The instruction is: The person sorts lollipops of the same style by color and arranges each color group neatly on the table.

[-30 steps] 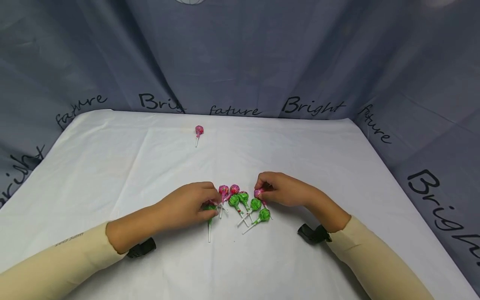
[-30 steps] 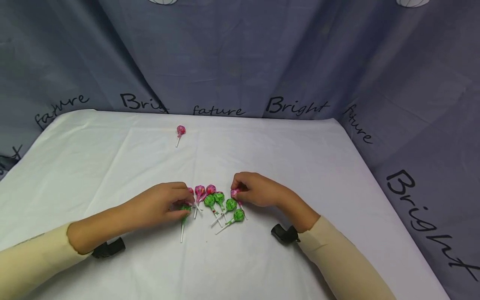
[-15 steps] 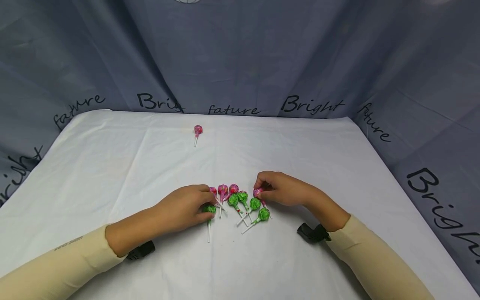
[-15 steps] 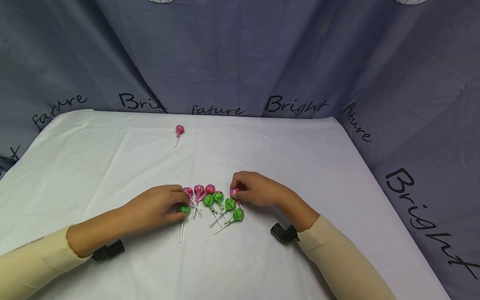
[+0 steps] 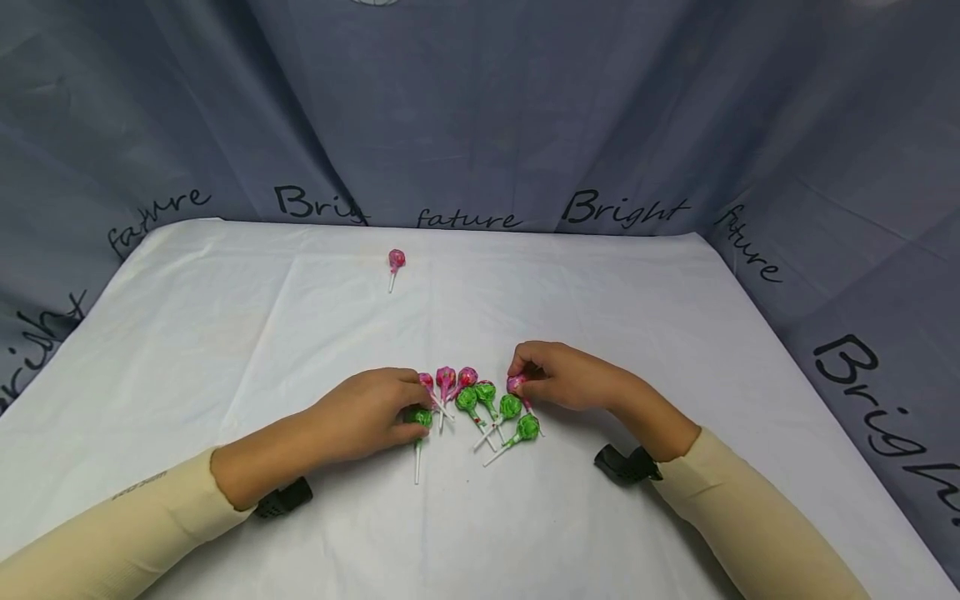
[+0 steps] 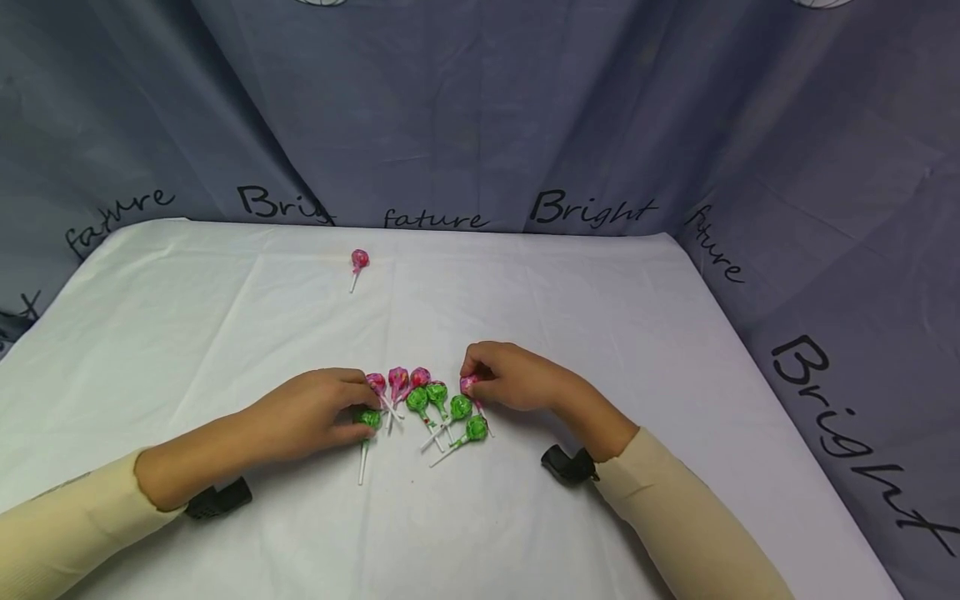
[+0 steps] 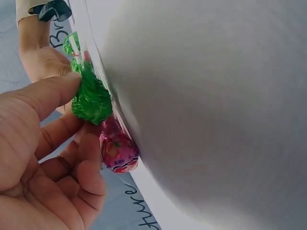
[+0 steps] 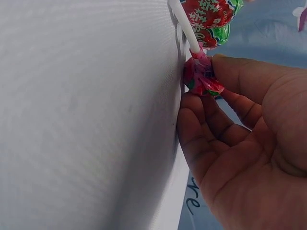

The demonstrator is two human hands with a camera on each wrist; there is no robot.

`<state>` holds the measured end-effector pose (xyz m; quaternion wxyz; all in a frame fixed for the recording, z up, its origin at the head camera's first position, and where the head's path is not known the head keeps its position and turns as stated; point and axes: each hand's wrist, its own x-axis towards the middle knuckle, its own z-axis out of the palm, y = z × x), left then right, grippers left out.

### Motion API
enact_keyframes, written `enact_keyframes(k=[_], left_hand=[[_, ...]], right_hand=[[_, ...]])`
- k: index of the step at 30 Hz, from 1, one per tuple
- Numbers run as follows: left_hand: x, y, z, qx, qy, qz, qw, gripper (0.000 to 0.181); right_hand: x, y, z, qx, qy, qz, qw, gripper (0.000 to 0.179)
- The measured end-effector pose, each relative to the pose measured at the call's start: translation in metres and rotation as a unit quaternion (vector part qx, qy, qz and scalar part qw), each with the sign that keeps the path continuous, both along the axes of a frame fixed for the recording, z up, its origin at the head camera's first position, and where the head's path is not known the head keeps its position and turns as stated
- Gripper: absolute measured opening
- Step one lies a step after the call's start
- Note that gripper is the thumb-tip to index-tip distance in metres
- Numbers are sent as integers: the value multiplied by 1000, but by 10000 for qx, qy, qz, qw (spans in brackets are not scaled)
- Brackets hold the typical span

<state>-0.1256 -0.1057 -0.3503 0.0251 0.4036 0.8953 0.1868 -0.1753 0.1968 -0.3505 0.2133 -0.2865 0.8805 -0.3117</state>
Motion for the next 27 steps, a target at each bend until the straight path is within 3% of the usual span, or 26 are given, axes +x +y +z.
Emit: enact_keyframes(k=[6,13,18,27], left_hand=[[-4,-3,5,431,-376,37,9984,15],[-17,-9,13,970,-662,3,9931,18],[-32,-18,21,1188,-858,170,9891,18],[-67,-31,28,1424,-1066,784,9809,25]], right_hand=[[0,0,-1,19,-10,3,10000,7],[0,1,-1,3,-16,9,10000,6],[0,1,0,-15,-37,13,10000,6],[-1,1,-1,14,-31,5,10000,5]])
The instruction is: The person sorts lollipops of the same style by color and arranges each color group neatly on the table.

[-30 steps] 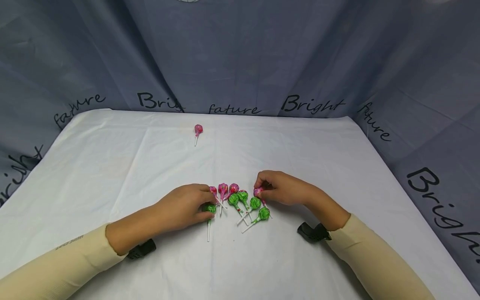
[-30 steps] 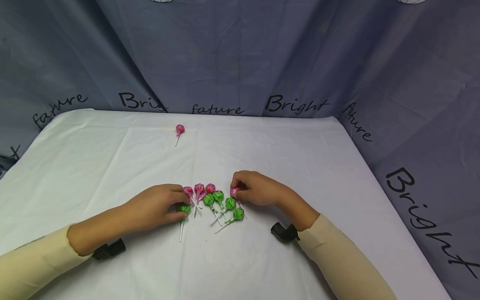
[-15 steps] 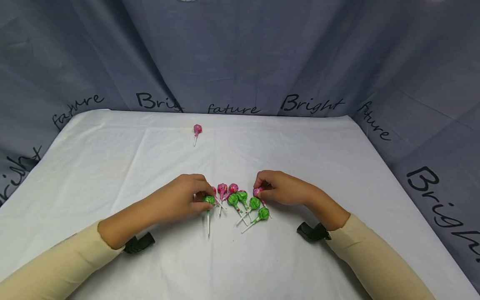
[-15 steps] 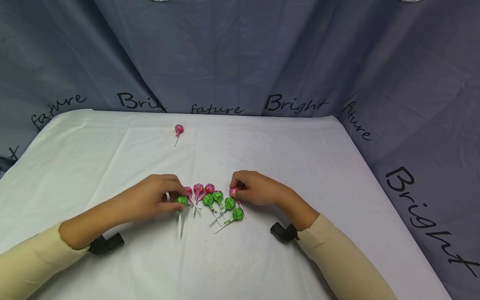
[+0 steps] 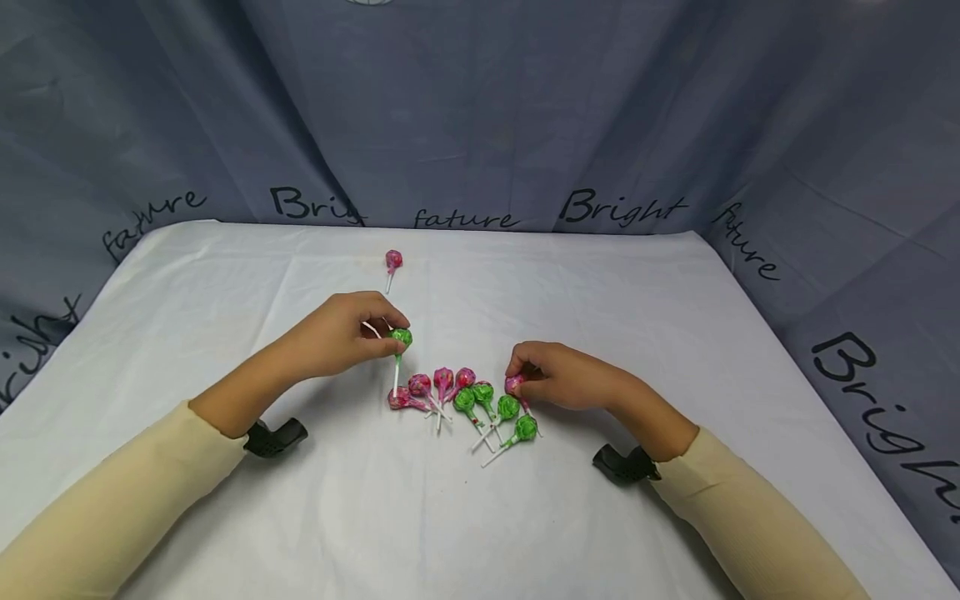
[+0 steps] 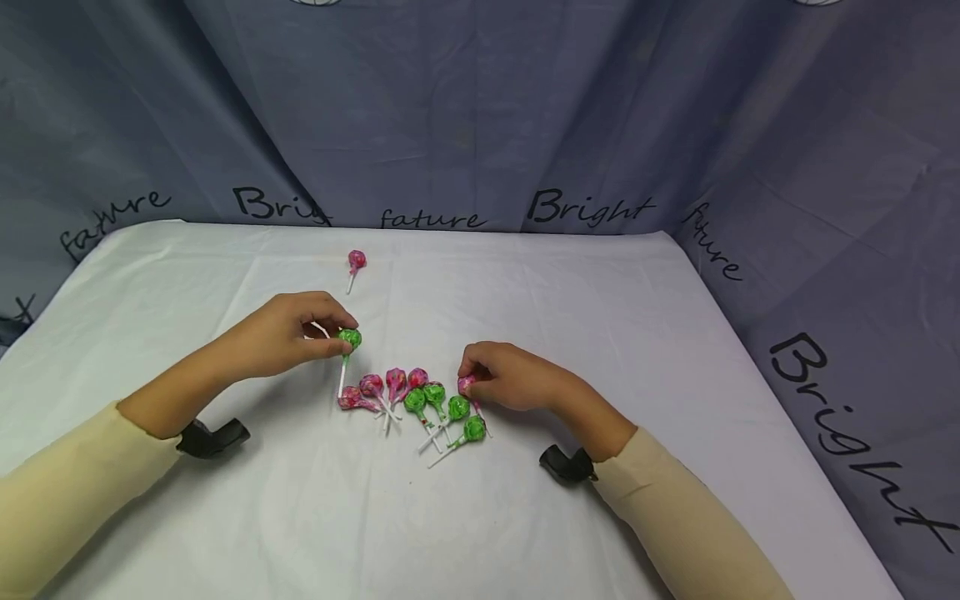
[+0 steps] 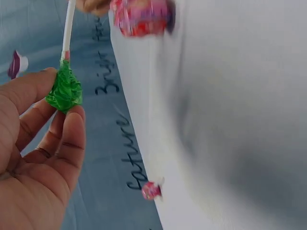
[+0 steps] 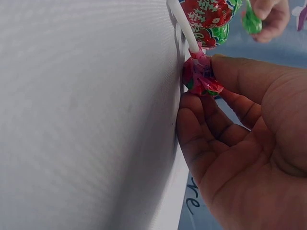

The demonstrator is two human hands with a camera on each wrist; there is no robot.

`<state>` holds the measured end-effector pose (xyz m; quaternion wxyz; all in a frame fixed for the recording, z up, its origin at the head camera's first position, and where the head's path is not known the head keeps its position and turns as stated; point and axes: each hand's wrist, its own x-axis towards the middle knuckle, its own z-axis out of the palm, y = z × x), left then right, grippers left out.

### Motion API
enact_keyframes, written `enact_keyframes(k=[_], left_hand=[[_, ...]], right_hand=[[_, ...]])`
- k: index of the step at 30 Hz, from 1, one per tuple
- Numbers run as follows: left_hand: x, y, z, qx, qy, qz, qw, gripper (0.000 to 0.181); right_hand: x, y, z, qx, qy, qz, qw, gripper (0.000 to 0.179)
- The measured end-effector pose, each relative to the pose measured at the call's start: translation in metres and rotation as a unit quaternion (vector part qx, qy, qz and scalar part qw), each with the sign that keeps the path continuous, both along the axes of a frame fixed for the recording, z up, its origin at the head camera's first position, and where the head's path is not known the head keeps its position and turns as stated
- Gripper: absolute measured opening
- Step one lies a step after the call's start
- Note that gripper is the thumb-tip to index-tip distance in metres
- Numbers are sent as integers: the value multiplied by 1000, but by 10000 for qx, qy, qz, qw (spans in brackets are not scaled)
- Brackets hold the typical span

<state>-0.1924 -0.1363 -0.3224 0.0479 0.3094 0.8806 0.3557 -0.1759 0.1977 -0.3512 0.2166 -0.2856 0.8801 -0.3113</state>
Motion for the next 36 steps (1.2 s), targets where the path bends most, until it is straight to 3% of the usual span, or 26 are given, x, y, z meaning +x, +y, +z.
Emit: enact_keyframes(k=[12,19,26,36], left_hand=[[-51,-15,-11,90,-621,573,9964,27],[-74,-19,-16,77,-926,785,9926,31],[-89,-19,-21,22,-1171,984,9882,30],[-98,-25,-26,-59,-1391,1183,9832,37]], right_hand=[[0,0,0,12,51,40,10000,6],[0,0,0,6,31,37,10000,6],[0,0,1,5,9,12,10000,6],[0,0,0,34,27,-13,10000,6]])
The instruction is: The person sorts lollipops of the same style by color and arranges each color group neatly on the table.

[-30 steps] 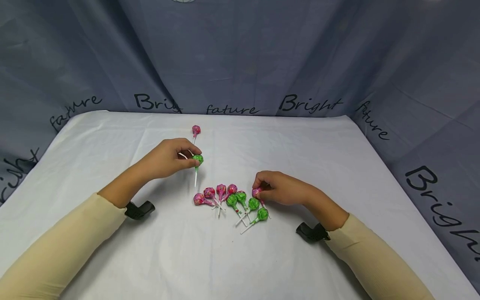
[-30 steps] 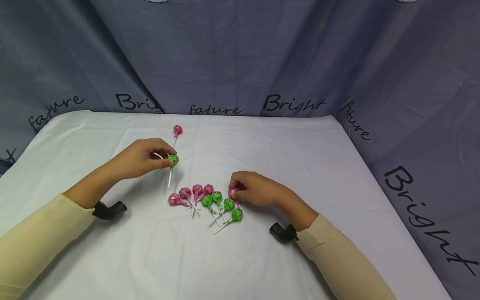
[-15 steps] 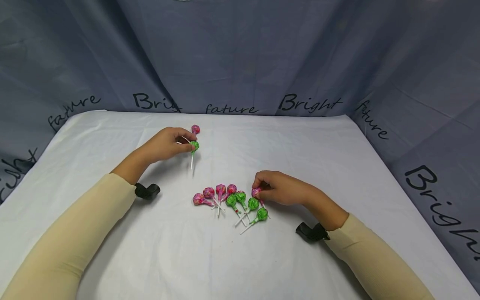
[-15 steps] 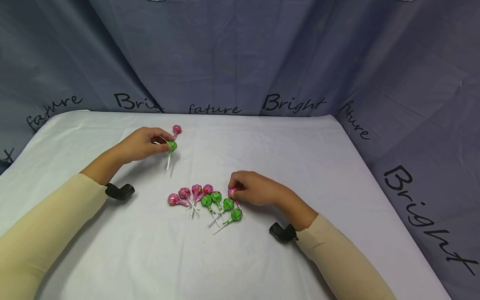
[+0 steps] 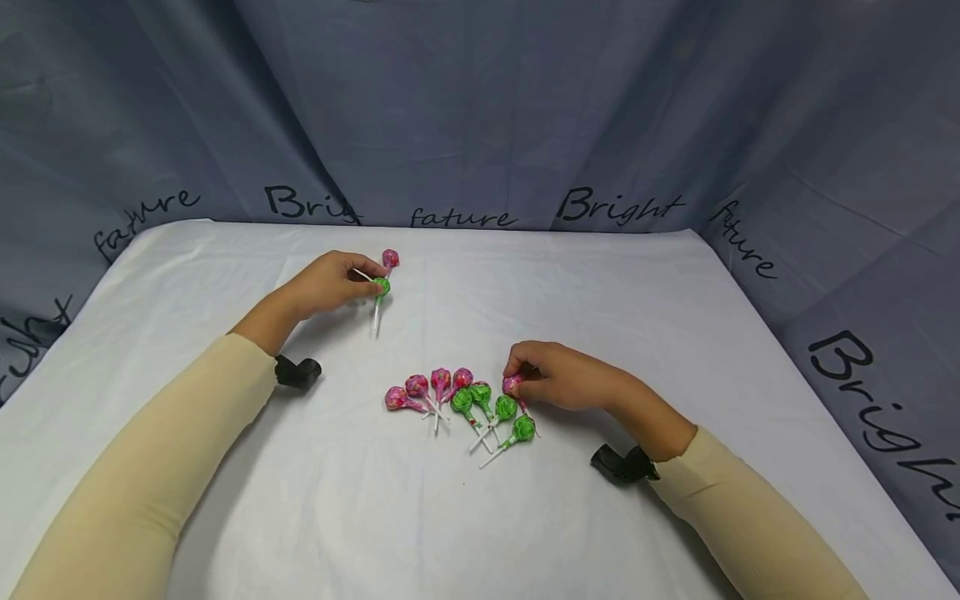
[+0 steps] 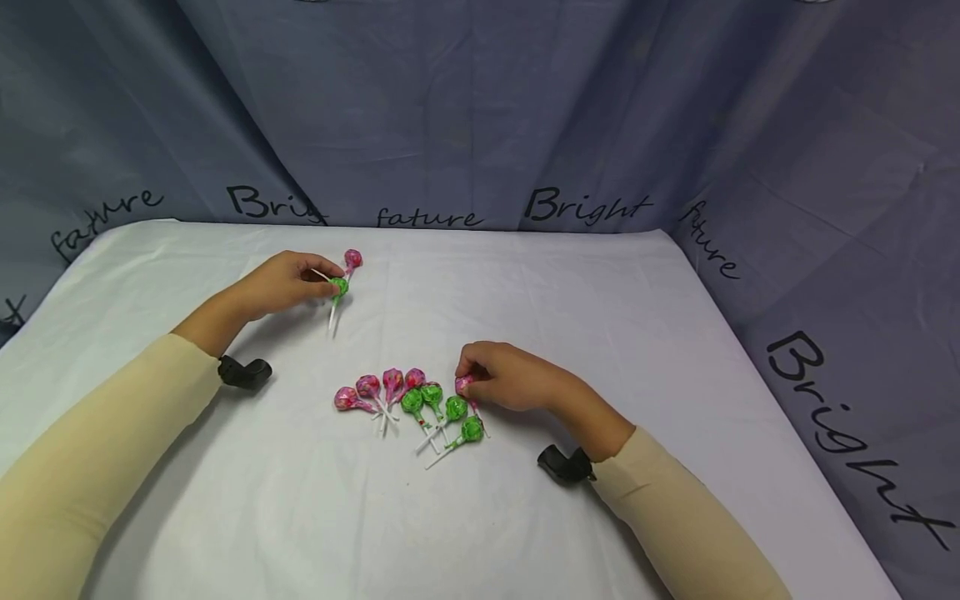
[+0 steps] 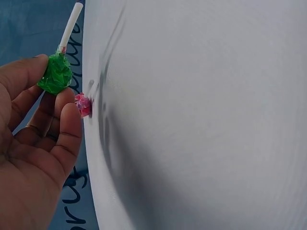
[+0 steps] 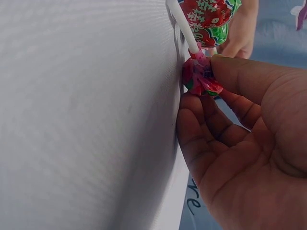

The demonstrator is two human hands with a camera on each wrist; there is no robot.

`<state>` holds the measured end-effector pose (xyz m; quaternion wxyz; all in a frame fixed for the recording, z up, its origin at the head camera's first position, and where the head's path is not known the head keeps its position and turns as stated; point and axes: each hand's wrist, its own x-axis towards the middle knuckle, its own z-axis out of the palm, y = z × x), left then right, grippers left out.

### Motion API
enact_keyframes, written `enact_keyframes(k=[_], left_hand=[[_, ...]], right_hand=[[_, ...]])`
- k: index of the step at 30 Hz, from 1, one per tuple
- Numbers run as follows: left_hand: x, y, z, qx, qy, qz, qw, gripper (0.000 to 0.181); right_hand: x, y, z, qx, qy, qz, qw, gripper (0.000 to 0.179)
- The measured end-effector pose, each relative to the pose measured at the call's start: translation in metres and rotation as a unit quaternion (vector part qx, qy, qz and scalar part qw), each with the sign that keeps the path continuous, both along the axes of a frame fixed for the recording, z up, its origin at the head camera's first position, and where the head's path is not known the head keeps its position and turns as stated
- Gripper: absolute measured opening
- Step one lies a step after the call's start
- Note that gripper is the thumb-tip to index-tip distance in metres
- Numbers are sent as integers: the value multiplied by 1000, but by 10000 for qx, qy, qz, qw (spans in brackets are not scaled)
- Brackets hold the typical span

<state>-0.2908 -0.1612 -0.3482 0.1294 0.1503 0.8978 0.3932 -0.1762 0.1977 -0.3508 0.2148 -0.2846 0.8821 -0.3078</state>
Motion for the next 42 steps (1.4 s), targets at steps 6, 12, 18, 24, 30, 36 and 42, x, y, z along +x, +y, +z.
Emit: enact_keyframes(k=[6,12,18,24,30,36,42], left_hand=[[-3,1,-4,-153,15,44,9999,35],[-3,5,-9,-434,219,-73,9988,30],[-2,8,-12,-602,263,-48,9978,29],[0,10,-11,-661,255,-16,9975,29],[1,10,-10,-693,207,-26,9974,28],[3,10,-9,-681,188,-33,9975,28],[3,10,-10,-662,234,-32,9975,29]], right_hand=[[0,0,0,29,17,7,10000,6],[0,0,1,2,10,22,10000,6],[0,0,1,13,-10,0,10000,6],[1,0,1,33,4,-12,10000,6],[1,0,1,45,27,-3,10000,7],[1,0,1,44,26,-21,10000,7],[1,0,0,14,1,-2,10000,6]])
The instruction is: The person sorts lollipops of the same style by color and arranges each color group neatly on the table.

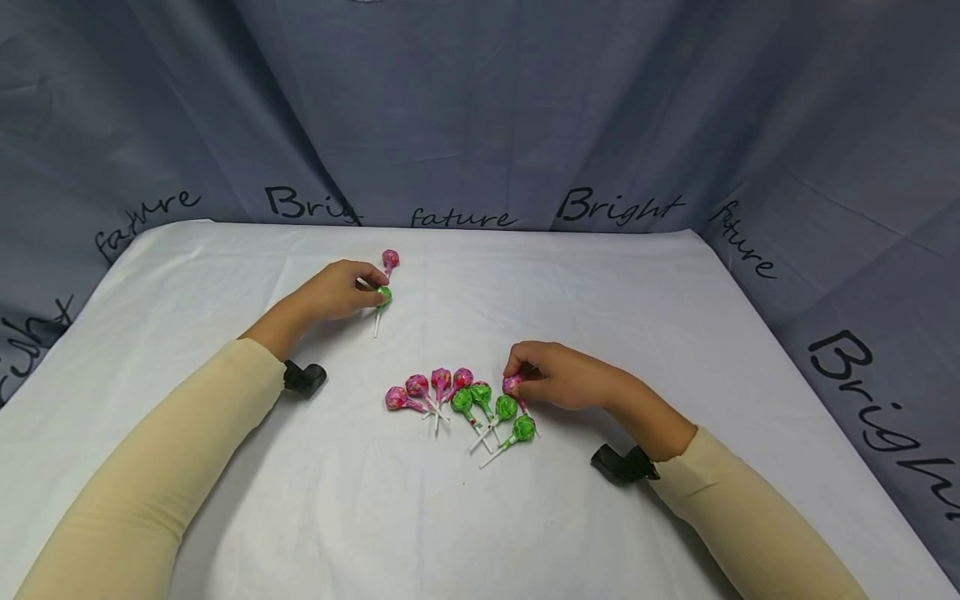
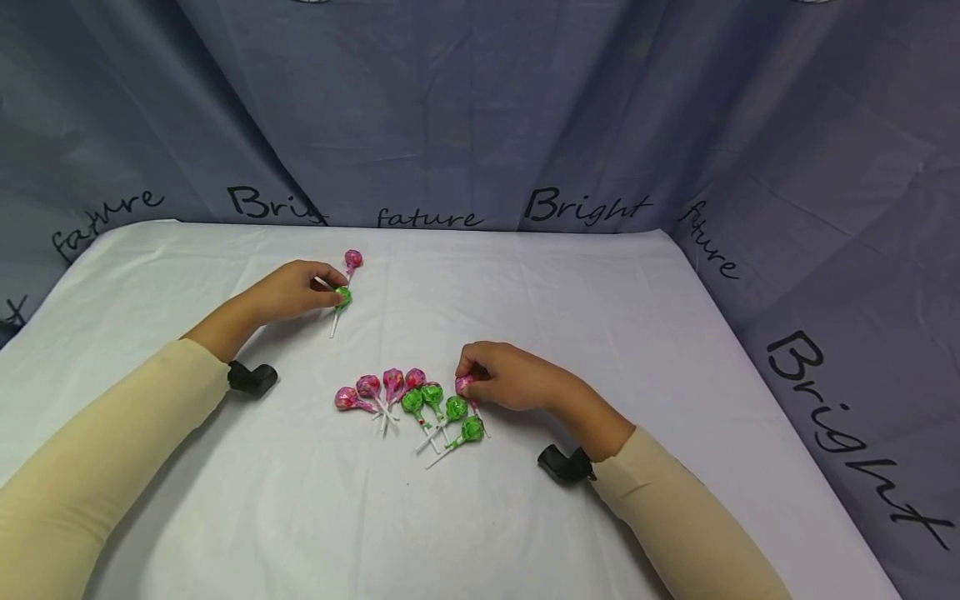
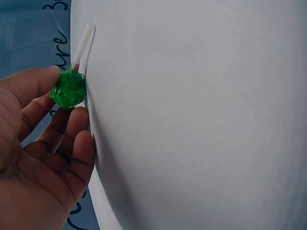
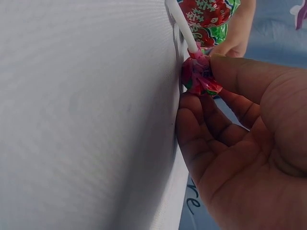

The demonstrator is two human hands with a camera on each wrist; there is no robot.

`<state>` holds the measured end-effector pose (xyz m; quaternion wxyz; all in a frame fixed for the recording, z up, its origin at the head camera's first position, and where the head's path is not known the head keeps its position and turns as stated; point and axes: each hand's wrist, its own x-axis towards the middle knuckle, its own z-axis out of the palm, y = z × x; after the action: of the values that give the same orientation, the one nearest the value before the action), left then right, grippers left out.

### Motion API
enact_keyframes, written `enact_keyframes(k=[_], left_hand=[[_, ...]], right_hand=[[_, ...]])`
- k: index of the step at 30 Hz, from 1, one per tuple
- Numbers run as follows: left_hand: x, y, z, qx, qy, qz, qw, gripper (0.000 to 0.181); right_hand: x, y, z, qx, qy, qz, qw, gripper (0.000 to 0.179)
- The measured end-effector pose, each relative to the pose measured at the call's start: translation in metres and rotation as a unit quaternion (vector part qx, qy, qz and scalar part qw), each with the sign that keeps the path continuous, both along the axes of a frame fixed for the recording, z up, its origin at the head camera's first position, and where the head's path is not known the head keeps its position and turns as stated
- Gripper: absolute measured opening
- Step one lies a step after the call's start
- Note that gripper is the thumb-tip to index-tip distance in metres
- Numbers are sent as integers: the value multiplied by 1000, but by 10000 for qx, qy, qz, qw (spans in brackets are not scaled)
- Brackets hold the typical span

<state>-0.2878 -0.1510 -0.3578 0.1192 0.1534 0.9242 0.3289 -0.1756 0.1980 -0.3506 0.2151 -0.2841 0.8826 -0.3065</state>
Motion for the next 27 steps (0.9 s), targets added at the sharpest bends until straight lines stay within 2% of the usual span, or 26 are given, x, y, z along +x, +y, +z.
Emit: enact_keyframes(k=[7,13,15,18,27], left_hand=[[3,-2,2,-18,31,21,10000,32],[16,-1,10,-144,180,332,9992,34],[24,1,14,-157,276,364,9988,33],[40,6,20,-112,444,191,9988,31],[94,17,19,-93,777,-662,9947,34]], right_hand=[[0,-1,0,-36,-11,9,10000,6],[0,0,-2,-96,-32,62,9999,7],[0,0,-3,-102,-15,67,9999,7],[0,0,-3,-94,13,63,9999,5],[1,-1,0,-66,1,10,10000,7]])
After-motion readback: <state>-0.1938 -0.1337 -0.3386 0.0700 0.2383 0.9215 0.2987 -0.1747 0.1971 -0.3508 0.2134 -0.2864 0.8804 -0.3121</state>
